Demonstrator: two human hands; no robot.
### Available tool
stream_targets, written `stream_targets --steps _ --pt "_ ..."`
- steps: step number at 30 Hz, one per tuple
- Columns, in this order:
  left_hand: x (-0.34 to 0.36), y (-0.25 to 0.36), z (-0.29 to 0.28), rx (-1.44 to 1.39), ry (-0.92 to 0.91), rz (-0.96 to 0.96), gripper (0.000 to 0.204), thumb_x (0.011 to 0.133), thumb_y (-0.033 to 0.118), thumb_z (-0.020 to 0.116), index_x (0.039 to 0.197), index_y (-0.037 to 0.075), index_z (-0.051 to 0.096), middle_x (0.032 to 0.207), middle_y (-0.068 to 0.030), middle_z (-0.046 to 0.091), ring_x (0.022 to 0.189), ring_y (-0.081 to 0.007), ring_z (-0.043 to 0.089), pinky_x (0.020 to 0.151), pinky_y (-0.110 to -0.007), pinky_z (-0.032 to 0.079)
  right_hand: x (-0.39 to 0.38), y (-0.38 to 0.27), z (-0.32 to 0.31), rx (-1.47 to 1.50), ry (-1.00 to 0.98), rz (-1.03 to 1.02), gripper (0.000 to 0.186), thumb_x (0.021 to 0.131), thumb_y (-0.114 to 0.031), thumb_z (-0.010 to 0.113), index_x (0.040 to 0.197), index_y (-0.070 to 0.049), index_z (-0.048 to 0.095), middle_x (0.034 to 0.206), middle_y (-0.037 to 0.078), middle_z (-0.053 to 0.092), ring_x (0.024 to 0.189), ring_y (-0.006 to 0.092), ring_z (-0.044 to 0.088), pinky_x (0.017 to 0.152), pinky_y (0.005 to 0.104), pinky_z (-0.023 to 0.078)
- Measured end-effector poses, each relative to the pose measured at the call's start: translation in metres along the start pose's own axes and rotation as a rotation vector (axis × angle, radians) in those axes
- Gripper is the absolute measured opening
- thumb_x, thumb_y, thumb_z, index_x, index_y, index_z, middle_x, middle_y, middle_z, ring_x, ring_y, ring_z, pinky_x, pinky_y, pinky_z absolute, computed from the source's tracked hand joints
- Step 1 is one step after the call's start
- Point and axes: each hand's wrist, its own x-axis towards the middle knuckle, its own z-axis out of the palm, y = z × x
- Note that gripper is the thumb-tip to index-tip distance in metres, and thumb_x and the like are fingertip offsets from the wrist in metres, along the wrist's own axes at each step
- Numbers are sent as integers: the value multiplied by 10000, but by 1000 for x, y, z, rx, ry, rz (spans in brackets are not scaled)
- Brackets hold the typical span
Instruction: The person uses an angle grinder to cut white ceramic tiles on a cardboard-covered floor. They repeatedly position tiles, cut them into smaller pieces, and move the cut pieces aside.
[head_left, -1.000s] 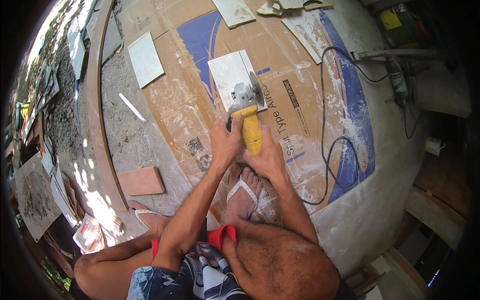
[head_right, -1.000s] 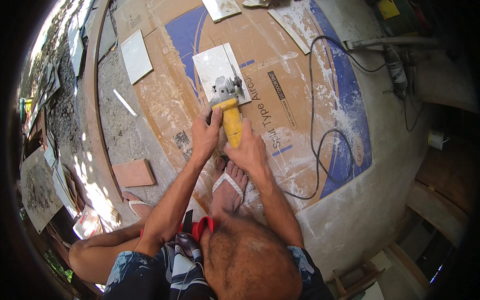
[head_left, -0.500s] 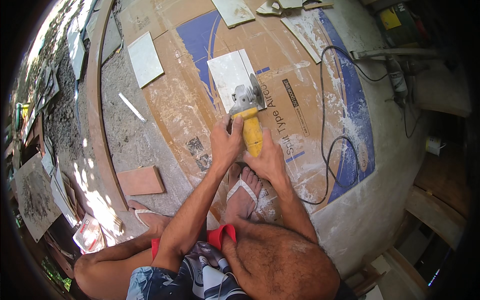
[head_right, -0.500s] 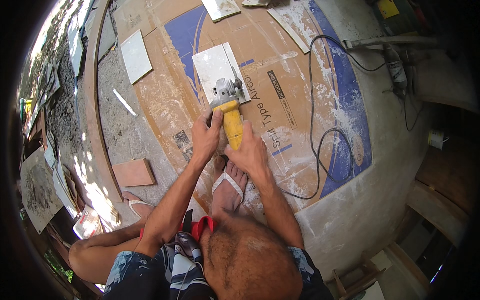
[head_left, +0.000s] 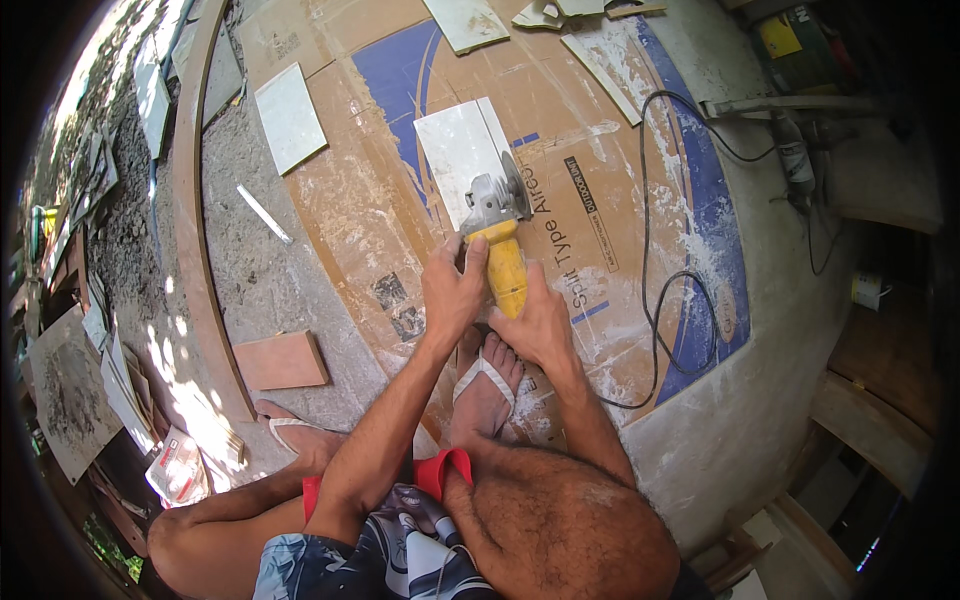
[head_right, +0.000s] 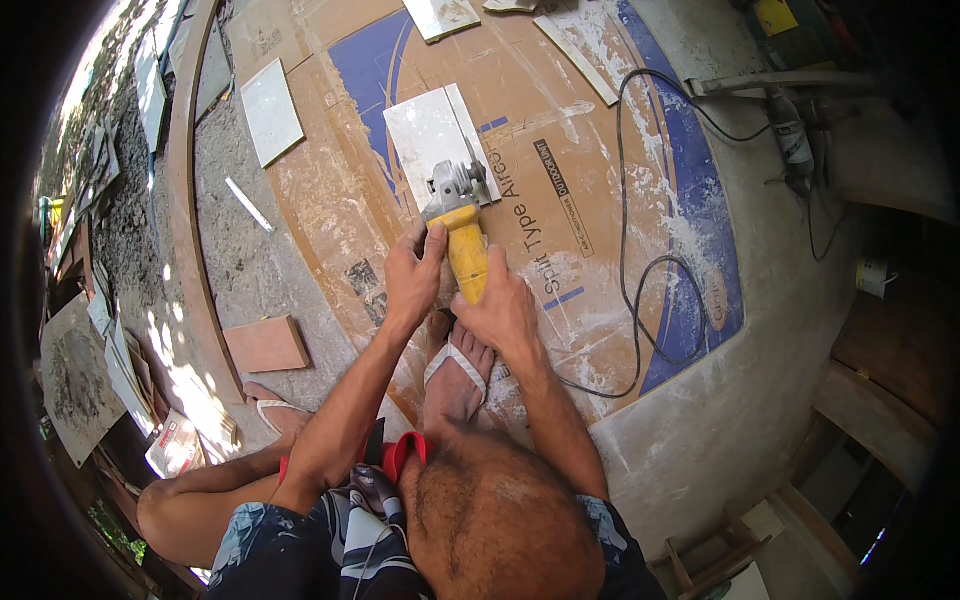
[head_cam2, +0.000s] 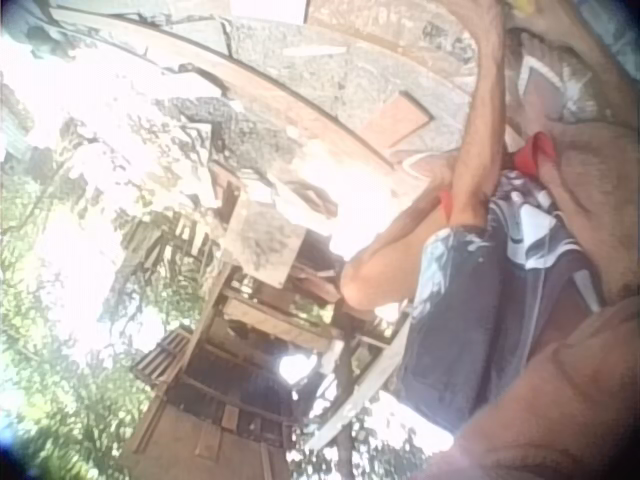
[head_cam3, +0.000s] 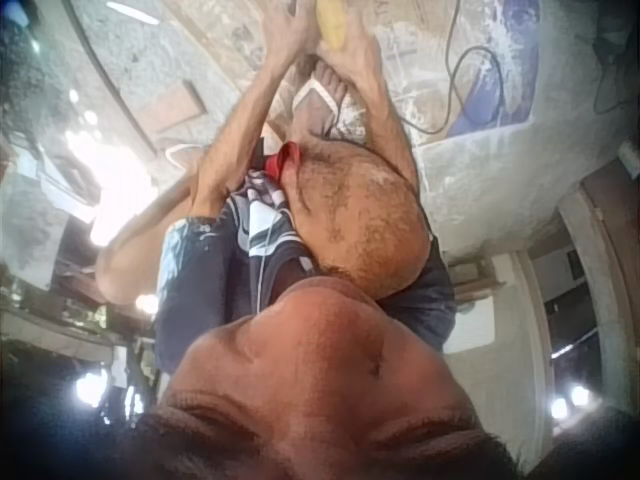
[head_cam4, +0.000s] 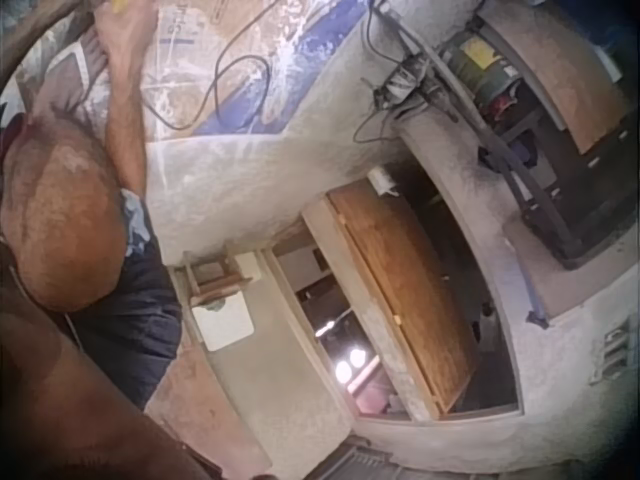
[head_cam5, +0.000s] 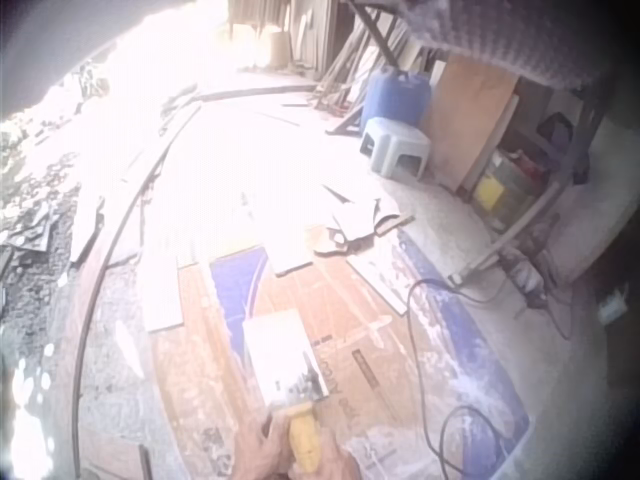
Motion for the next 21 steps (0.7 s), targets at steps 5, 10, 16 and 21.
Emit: stream_targets --steps 5,10,16,21 --pt "-3 5 0 -13 11 16 502 1103 436 631 1089 -61 701 856 -268 717 781 -395 707 737 -495 533 -2 2 0 4 -4 5 653 812 -244 843 1293 -13 467 1020 356 735 975 588 710 855 644 570" --pt "-4 -2 1 -12 5 0 509 1100 438 635 1095 -66 703 868 -274 723 792 -396 714 747 -496 537 -3 3 0 -9 -10 11 654 814 -245 844 1297 -15 468 1017 357 736 976 589 711 857 641 572" --pt "-6 1 0 3 1 -6 526 1099 446 636 1110 -75 704 899 -290 729 823 -411 723 766 -497 542 -6 3 0 10 -2 0 658 811 -241 846 1300 -11 469 1024 360 736 984 586 713 860 637 573" --pt "-8 1 1 -11 4 -3 519 1098 446 637 1151 -64 716 940 -295 735 877 -432 728 809 -506 549 -7 3 -1 5 -4 5 649 813 -235 845 1295 -8 473 1029 361 733 987 584 711 860 637 572"
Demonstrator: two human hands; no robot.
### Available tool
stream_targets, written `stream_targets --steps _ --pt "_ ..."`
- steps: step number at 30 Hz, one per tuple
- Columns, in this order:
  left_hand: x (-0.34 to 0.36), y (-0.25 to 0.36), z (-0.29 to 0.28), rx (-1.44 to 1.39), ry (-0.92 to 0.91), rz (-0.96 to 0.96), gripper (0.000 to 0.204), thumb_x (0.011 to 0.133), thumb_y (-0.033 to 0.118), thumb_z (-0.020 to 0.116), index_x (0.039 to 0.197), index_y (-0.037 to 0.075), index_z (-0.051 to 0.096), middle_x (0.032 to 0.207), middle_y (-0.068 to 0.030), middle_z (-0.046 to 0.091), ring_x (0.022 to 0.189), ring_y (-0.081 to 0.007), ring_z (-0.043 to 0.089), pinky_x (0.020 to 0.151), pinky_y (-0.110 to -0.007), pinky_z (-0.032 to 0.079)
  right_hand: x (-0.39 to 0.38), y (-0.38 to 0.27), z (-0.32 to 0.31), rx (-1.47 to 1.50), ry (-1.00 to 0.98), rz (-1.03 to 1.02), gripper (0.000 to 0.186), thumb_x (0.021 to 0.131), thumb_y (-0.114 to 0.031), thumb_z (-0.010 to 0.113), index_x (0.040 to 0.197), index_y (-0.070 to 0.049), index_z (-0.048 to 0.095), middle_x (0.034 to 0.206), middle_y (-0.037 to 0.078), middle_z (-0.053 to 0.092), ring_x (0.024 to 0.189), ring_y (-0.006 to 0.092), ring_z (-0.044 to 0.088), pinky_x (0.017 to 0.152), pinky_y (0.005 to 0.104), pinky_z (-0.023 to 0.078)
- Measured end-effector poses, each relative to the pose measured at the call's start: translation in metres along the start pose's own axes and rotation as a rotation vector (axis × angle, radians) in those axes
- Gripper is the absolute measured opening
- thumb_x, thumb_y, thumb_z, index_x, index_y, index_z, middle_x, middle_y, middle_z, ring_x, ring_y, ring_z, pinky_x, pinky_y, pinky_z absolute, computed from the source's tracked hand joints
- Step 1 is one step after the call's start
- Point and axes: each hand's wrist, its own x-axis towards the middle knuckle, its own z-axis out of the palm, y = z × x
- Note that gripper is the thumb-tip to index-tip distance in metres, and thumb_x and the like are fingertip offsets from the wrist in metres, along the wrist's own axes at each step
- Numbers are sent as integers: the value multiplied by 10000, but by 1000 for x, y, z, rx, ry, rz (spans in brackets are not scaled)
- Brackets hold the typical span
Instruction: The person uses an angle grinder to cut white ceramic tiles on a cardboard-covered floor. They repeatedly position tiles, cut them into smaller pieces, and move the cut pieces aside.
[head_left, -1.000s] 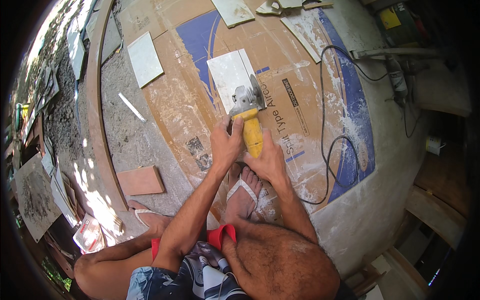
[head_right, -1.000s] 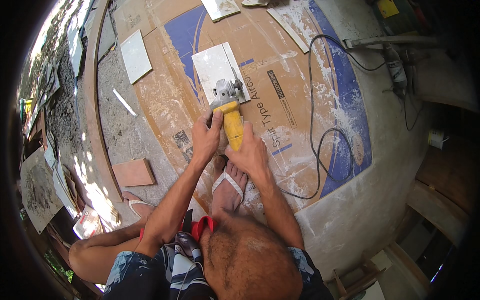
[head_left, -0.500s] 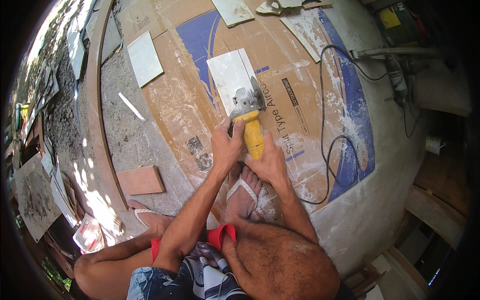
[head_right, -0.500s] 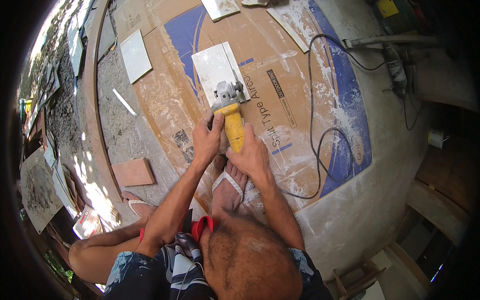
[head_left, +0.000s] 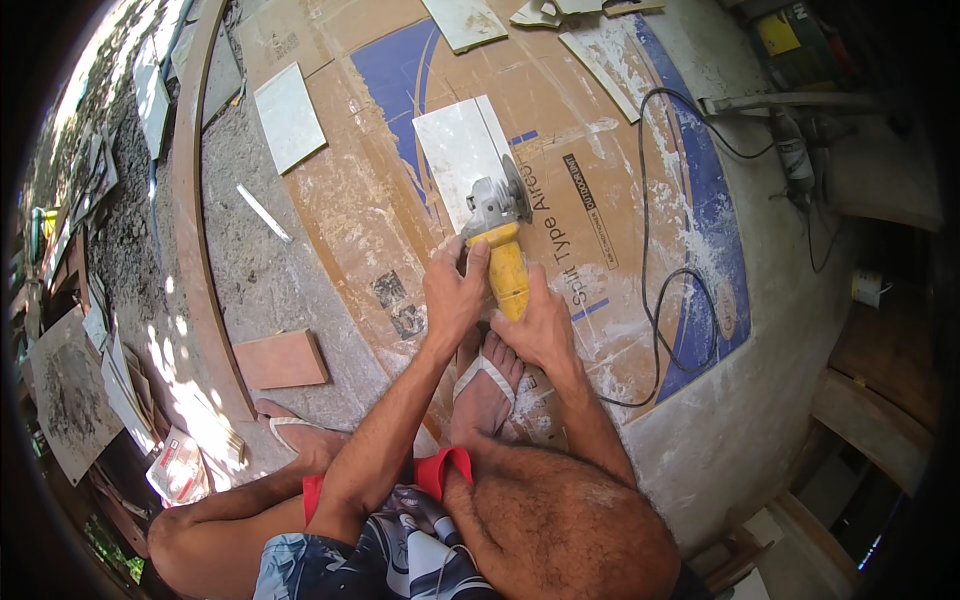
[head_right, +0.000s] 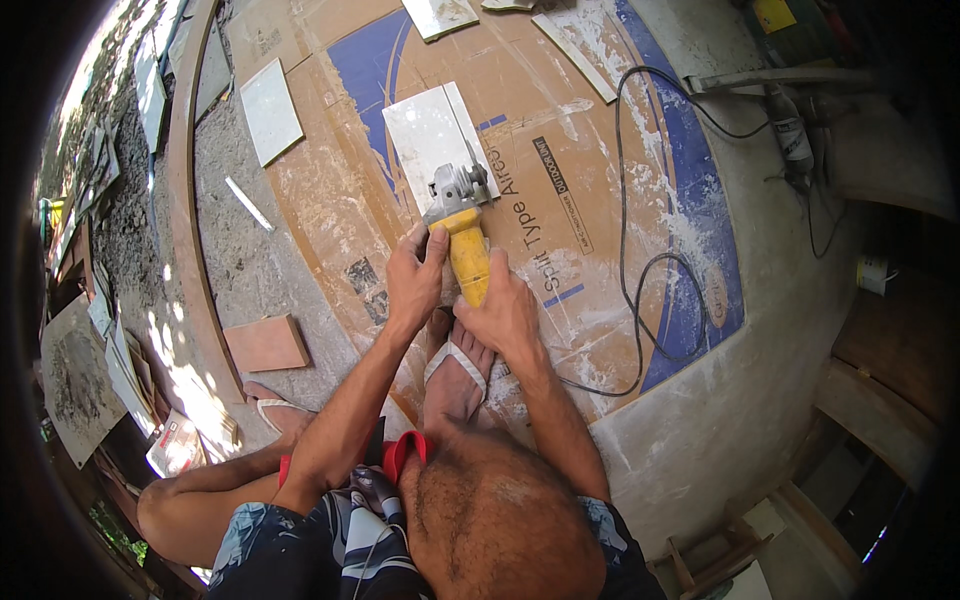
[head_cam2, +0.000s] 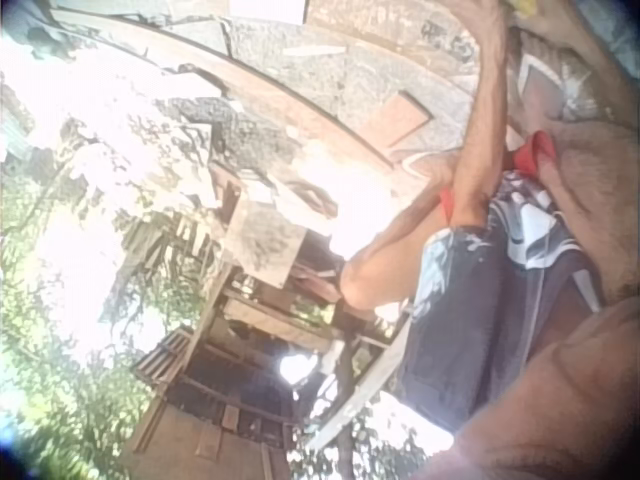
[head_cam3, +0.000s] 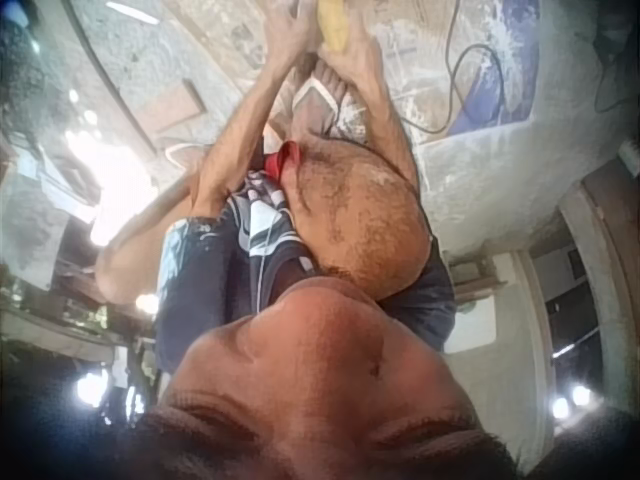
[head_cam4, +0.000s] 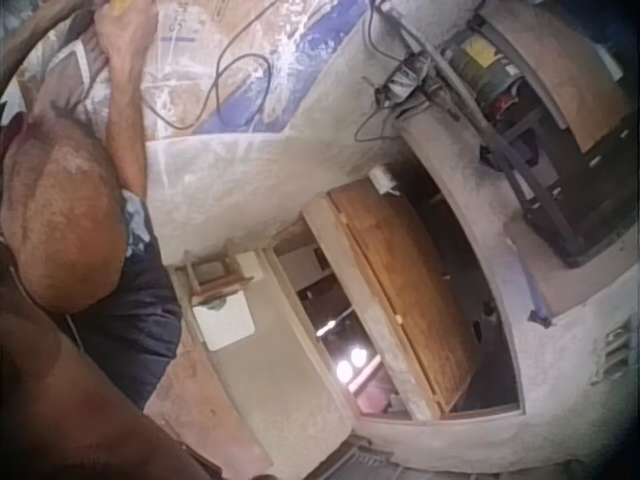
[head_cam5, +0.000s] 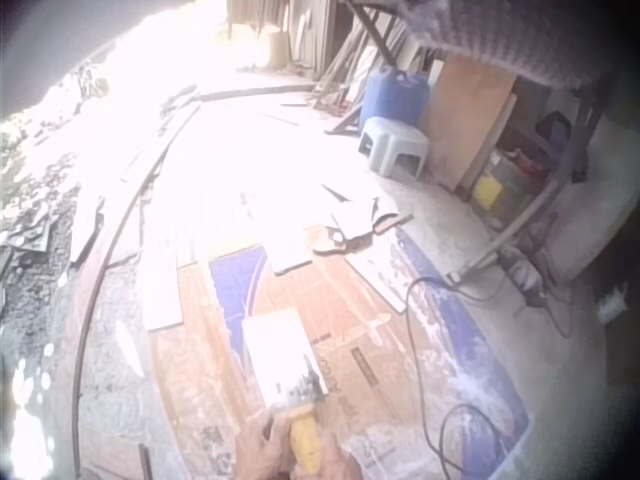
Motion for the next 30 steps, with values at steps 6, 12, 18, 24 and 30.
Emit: stream_targets --steps 6,12,18,24,30 --pt "-3 -3 0 47 -44 -38 503 1100 429 634 1198 -58 714 1035 -302 715 979 -451 701 880 -507 537 -3 7 2 20 12 -15 649 807 -228 844 1289 -2 473 1035 359 726 988 588 702 858 639 565" --pt "-10 -6 1 2 -24 -5 468 1106 391 632 1255 -47 704 1040 -280 715 993 -450 691 901 -501 534 -7 9 4 25 -5 -13 664 795 -226 847 1293 2 472 1086 361 713 1022 591 686 876 645 555" --pt "-27 11 0 -85 -98 -130 495 1102 356 675 1373 -58 681 1112 -217 768 1039 -292 751 921 -415 582 -23 22 4 52 3 -10 721 802 -241 850 1370 -6 473 1131 354 711 1064 581 682 898 640 549" --pt "-68 25 13 -448 -162 -296 597 1025 340 809 1396 -84 613 1162 -177 794 1060 -196 770 937 -340 612 -59 23 4 132 60 11 730 826 -279 863 1393 -28 480 1082 335 728 1041 580 690 870 652 543" --pt "-59 71 20 -96 -230 -241 634 943 337 864 1352 -58 584 1084 -265 782 1030 -403 784 908 -465 598 -63 19 0 125 300 -85 583 873 -260 880 1274 -19 533 960 315 734 933 576 707 745 612 547"
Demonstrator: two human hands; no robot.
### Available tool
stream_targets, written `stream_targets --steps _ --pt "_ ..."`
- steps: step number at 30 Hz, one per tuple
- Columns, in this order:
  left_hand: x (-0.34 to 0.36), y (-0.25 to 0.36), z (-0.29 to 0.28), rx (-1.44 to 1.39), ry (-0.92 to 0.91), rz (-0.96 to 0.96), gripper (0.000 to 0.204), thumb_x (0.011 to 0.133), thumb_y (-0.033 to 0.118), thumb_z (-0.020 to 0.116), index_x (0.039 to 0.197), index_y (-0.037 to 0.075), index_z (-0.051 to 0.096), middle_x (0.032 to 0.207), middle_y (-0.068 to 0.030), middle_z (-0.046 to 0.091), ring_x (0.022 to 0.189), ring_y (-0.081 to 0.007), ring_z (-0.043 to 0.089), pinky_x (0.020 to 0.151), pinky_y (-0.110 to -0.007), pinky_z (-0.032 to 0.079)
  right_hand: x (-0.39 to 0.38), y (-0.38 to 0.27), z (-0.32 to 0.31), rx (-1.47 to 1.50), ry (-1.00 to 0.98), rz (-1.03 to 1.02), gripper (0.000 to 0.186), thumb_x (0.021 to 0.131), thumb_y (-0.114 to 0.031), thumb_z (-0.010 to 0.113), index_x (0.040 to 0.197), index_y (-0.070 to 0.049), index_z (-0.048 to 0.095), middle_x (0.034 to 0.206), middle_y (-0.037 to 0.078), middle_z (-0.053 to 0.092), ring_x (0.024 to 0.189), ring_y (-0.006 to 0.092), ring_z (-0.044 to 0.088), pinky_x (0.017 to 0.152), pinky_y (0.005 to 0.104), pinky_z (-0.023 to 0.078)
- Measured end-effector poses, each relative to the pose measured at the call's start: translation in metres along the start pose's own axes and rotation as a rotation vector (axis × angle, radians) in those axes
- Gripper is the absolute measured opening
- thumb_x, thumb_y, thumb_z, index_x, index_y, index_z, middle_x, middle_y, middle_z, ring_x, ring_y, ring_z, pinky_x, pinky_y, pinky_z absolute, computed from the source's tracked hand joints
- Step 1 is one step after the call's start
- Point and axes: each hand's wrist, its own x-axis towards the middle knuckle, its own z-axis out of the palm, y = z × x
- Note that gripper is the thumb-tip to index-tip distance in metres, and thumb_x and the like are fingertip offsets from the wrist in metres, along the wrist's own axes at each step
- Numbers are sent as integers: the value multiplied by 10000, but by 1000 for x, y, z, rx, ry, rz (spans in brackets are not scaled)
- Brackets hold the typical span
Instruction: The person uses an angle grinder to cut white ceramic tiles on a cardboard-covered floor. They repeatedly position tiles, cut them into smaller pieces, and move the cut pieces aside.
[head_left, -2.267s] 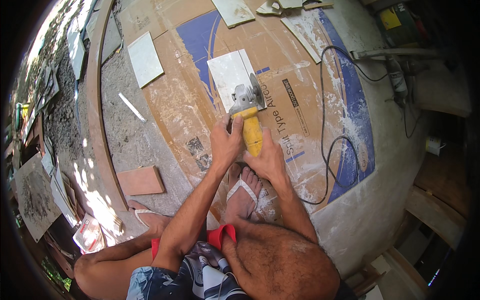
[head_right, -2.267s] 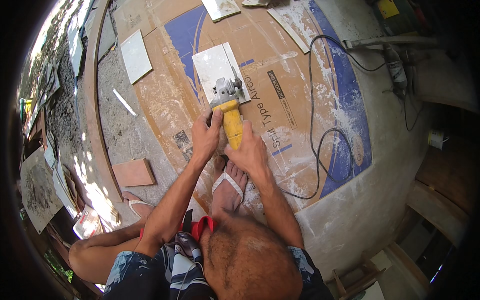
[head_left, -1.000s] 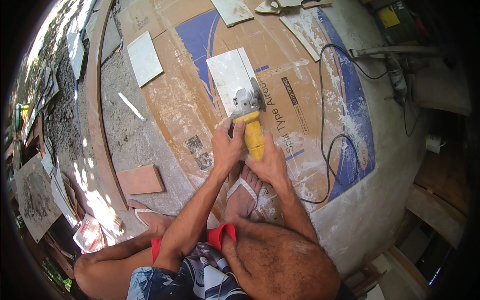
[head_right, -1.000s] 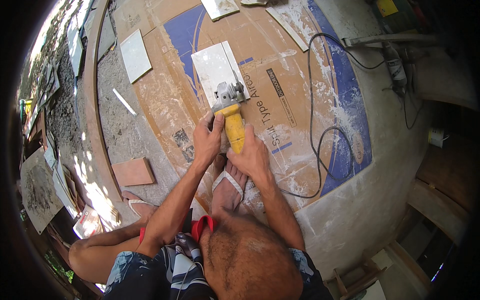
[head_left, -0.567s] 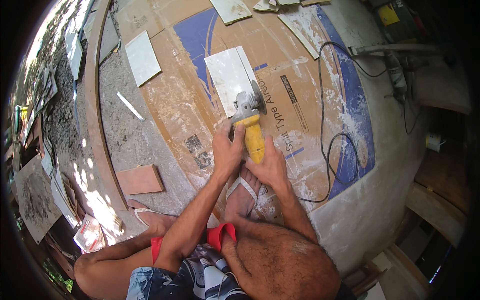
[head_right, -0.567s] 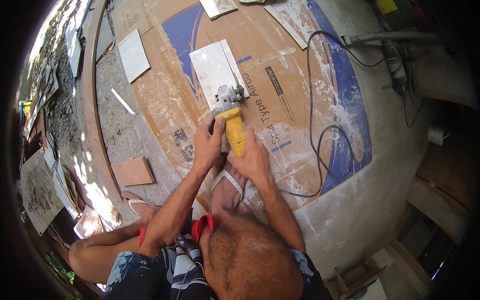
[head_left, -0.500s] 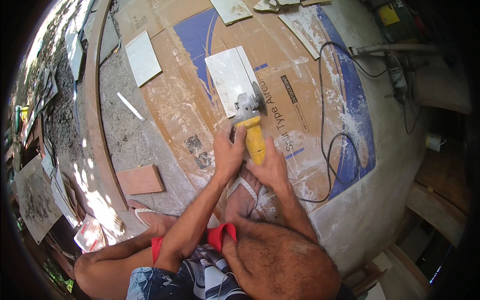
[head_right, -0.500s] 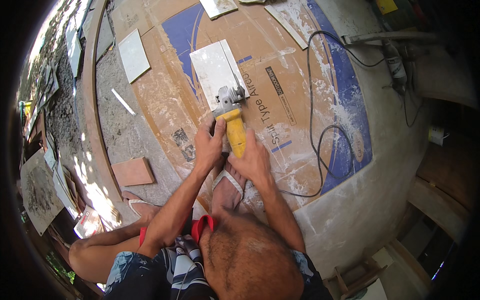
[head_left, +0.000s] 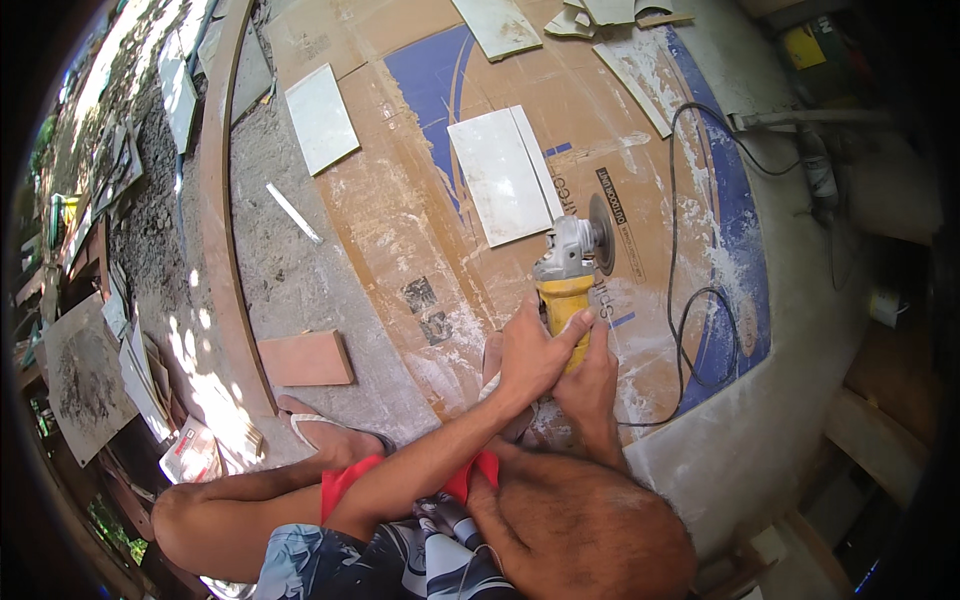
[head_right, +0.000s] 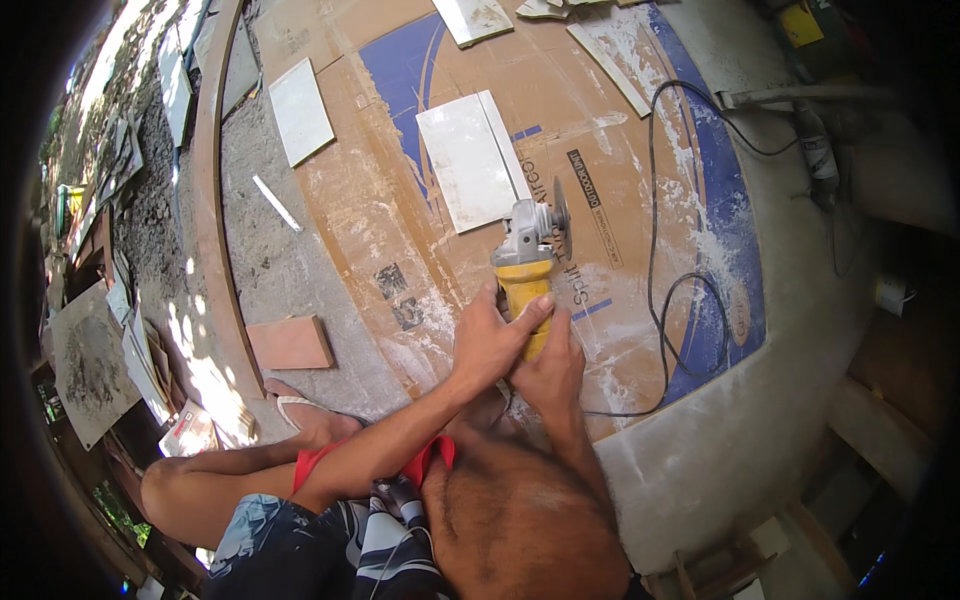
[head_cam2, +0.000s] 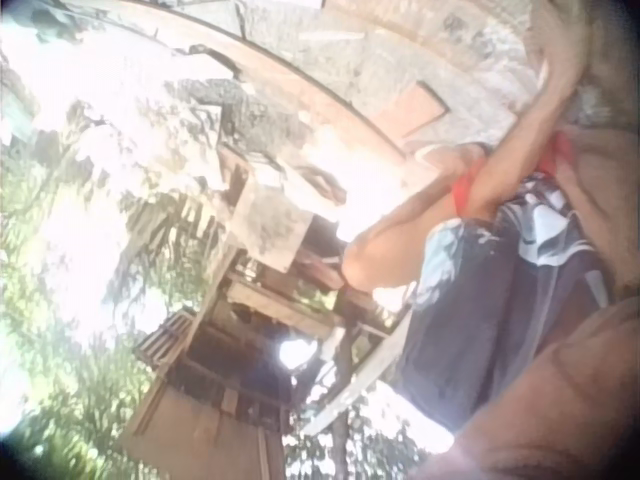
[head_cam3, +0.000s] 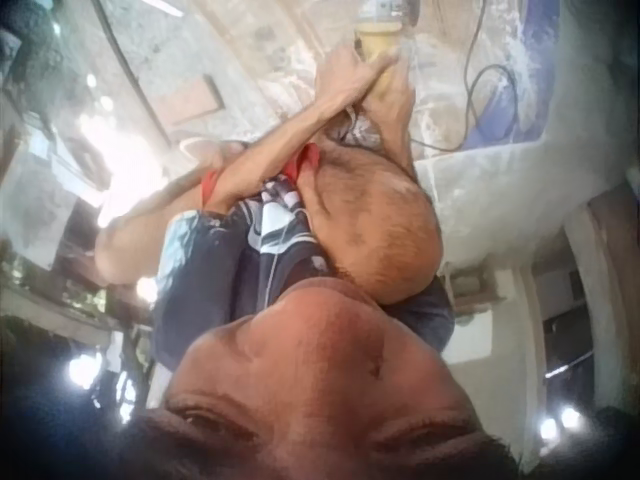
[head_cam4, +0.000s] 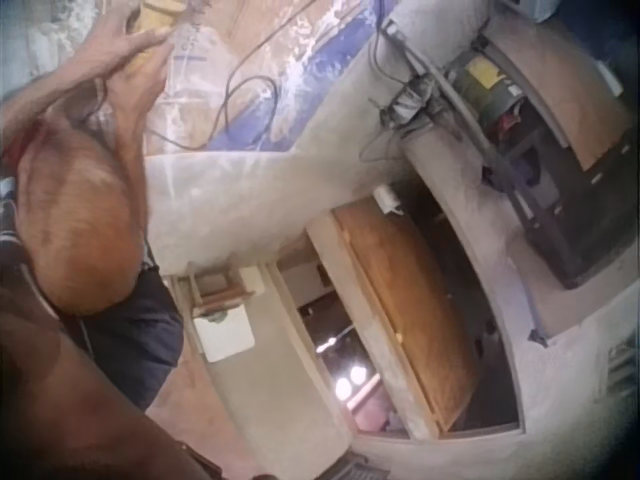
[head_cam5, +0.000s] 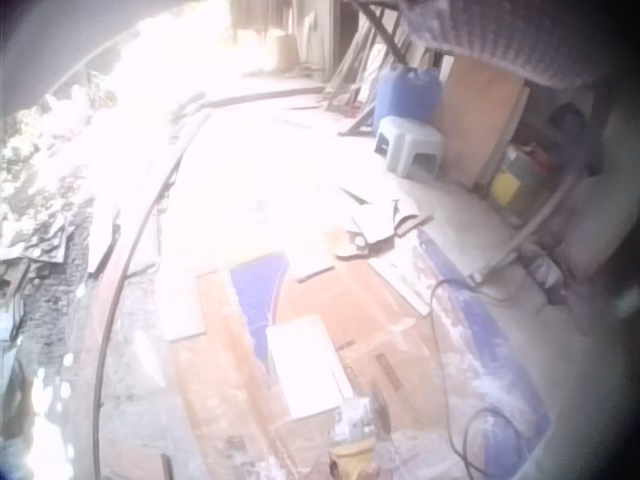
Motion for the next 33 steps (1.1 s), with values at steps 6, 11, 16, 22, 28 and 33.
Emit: stream_targets --steps 6,11,16,22,28,33 --pt "9 1 11 159 -14 9 597 946 434 825 1262 -39 643 999 -317 766 975 -507 763 849 -541 591 9 4 5 -105 94 -9 523 941 -317 824 1250 -8 537 946 307 732 901 580 696 712 606 527" --pt "8 -4 21 125 -114 44 680 960 531 810 1225 -84 693 1010 -326 775 967 -473 784 868 -487 596 15 25 2 -72 145 58 576 925 -330 804 1318 0 541 973 294 710 888 565 689 716 641 510" --pt "38 3 26 63 -197 13 608 1002 475 794 1290 -51 691 1047 -241 797 976 -316 789 876 -435 594 32 17 2 -141 250 -21 592 915 -311 810 1340 6 548 1043 300 720 969 549 703 778 608 544" --pt "96 8 23 -331 -497 226 530 1057 428 745 1323 -29 707 1149 -129 779 1039 -206 712 961 -369 561 82 5 -5 236 351 -20 649 849 -252 863 1352 9 547 1125 306 727 1049 540 706 878 596 562" --pt "150 3 -23 780 -148 795 601 949 386 822 1420 31 708 1330 -183 742 1297 -392 610 1098 -492 485 119 37 -38 -51 401 112 641 834 -228 868 1350 -11 555 1152 306 737 1070 534 715 889 590 565" --pt "165 -30 -70 1232 -25 920 843 1039 641 600 1699 146 427 1762 -71 412 1665 -329 279 1285 -589 248 147 53 -50 -193 344 179 614 838 -254 861 1321 -2 577 1125 300 752 1062 525 724 880 595 561"
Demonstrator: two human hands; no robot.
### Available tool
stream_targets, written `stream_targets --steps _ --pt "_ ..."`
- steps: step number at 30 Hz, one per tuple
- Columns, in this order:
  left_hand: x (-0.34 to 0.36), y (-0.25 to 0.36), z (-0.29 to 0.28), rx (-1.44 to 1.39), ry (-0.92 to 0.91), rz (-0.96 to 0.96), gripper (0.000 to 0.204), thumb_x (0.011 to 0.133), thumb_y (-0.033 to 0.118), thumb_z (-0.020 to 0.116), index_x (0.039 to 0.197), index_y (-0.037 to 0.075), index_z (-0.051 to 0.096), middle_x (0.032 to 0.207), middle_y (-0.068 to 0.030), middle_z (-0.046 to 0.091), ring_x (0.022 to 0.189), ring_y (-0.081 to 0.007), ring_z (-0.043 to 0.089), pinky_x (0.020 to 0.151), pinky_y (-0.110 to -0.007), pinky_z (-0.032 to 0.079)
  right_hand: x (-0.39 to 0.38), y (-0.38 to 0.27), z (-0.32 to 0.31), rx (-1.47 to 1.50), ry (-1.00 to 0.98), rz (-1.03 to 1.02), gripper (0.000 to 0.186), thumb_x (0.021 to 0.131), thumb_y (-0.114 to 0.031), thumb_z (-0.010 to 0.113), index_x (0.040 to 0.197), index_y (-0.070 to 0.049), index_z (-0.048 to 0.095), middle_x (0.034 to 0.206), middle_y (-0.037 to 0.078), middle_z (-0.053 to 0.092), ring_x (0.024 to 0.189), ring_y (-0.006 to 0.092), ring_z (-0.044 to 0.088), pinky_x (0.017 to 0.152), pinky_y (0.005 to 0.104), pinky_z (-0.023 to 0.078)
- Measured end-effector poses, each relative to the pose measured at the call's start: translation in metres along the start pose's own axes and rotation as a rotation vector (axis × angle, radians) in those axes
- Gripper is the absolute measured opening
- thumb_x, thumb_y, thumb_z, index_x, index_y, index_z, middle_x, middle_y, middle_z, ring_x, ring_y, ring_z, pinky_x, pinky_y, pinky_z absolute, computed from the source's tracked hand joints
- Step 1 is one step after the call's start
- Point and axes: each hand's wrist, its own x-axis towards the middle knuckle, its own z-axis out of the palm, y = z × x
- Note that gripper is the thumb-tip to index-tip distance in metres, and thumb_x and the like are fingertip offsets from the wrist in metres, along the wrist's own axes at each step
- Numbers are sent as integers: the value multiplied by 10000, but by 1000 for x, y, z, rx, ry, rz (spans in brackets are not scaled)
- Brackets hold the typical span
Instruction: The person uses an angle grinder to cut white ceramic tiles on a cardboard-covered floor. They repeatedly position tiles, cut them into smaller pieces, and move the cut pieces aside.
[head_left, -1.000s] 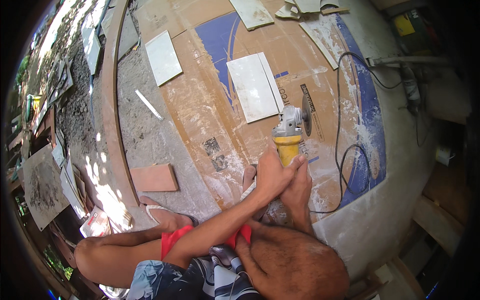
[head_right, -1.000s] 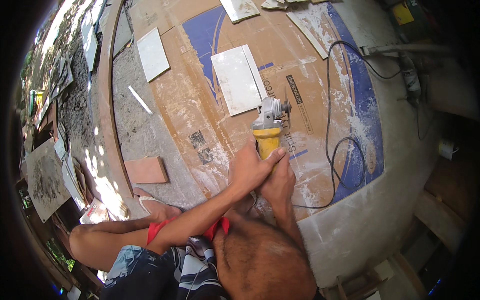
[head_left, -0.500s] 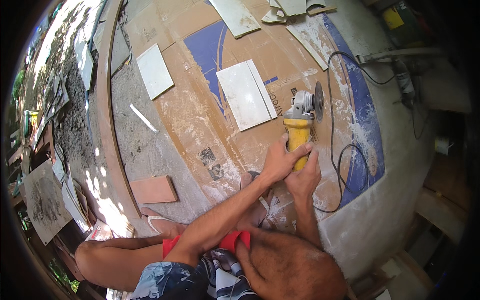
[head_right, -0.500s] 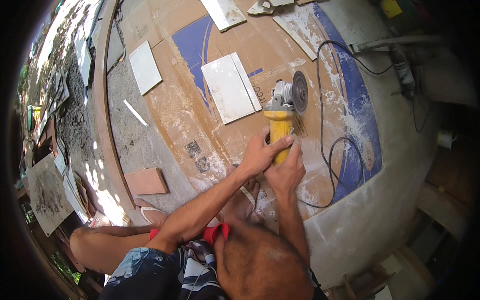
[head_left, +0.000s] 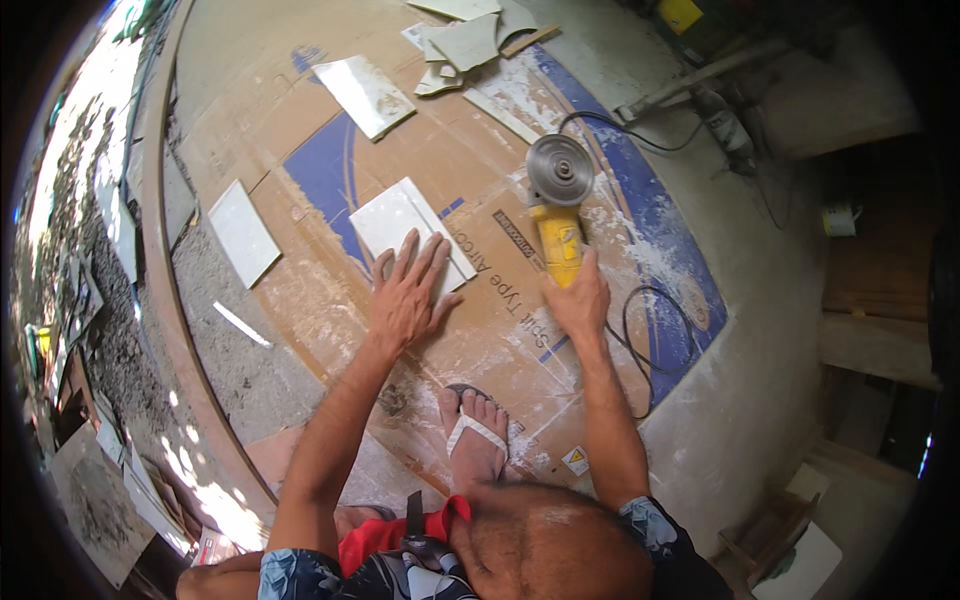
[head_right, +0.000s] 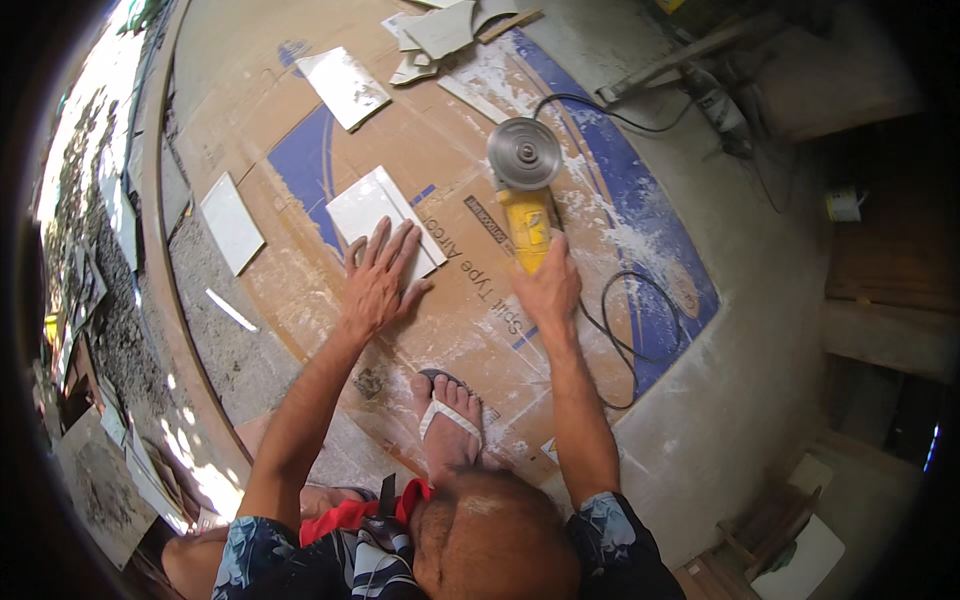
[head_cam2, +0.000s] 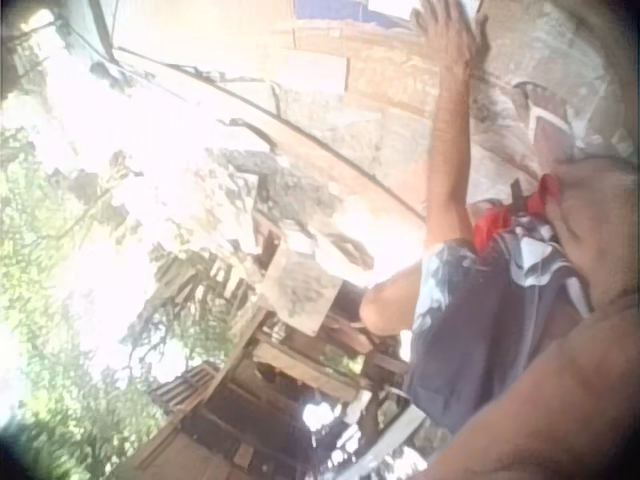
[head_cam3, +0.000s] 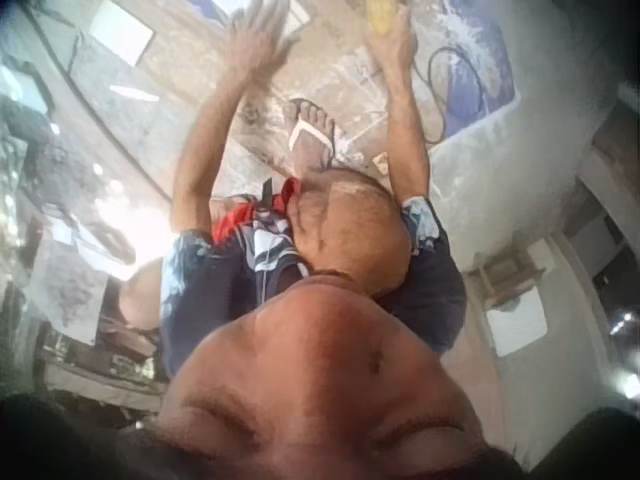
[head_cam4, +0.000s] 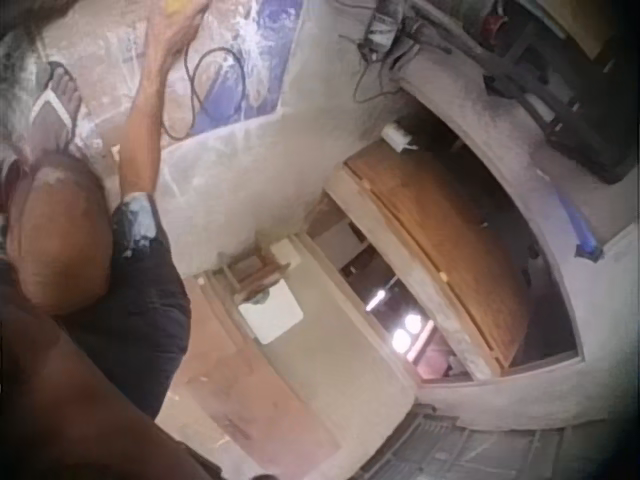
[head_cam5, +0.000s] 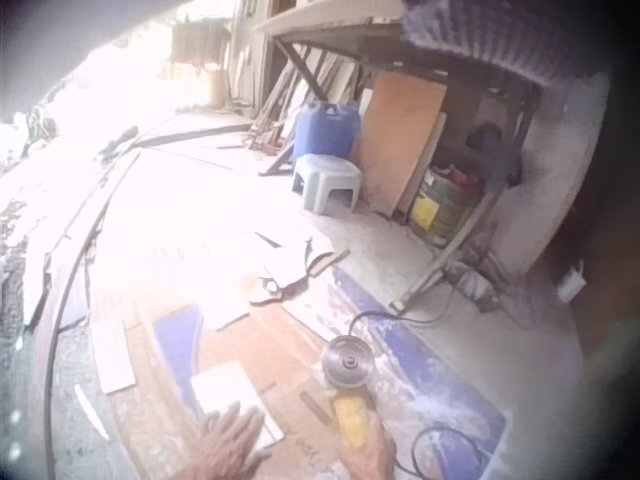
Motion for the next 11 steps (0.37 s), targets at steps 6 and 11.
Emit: stream_targets --steps 6,11 --pt "-12 -39 -2 135 -80 -87 809 1054 758 463 1708 283 409 1806 31 337 1688 -365 207 1296 -671 167 3 11 38 -166 161 -174 601 832 -255 871 1247 53 564 1195 326 674 1063 532 634 946 618 518" --pt "-17 -64 -55 62 -305 -520 937 949 843 586 1688 290 425 1835 -178 184 1685 -444 149 1264 -758 154 5 -12 68 -110 70 -57 581 830 -224 860 1245 51 561 1237 305 661 1089 493 631 957 611 510"
